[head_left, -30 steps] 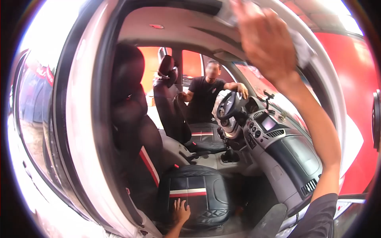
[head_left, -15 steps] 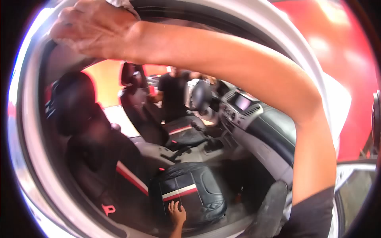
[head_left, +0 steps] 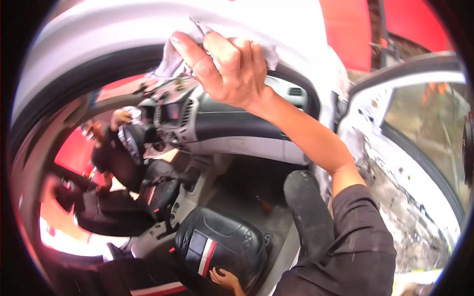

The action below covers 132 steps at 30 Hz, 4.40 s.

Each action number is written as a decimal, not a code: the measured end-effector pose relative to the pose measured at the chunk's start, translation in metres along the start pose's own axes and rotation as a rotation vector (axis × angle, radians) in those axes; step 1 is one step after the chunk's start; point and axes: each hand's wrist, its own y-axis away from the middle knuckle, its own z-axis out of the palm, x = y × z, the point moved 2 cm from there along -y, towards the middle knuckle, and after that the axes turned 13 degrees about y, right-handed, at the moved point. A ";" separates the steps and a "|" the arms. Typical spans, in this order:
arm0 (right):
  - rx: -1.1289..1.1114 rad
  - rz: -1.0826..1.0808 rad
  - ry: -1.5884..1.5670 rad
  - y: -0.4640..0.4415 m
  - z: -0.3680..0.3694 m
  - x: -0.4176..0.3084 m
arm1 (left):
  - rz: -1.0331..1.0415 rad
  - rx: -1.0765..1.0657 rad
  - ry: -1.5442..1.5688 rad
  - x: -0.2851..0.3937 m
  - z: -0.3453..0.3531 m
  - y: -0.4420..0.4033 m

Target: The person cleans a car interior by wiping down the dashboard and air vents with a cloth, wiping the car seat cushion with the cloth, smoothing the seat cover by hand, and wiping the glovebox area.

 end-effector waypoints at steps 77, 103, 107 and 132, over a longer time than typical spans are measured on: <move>-1.004 0.921 -0.388 0.265 -0.202 0.168 | 0.024 -0.132 -0.279 -0.006 0.011 -0.012; -1.011 1.202 -0.305 0.316 -0.252 0.164 | 0.012 -0.170 -0.296 -0.011 0.008 -0.015; -0.946 1.108 -0.368 0.285 -0.217 0.159 | 0.011 -0.184 -0.323 -0.014 0.001 -0.016; -1.090 1.102 0.193 0.480 -0.363 0.155 | 0.042 -0.184 -0.331 -0.012 0.009 -0.015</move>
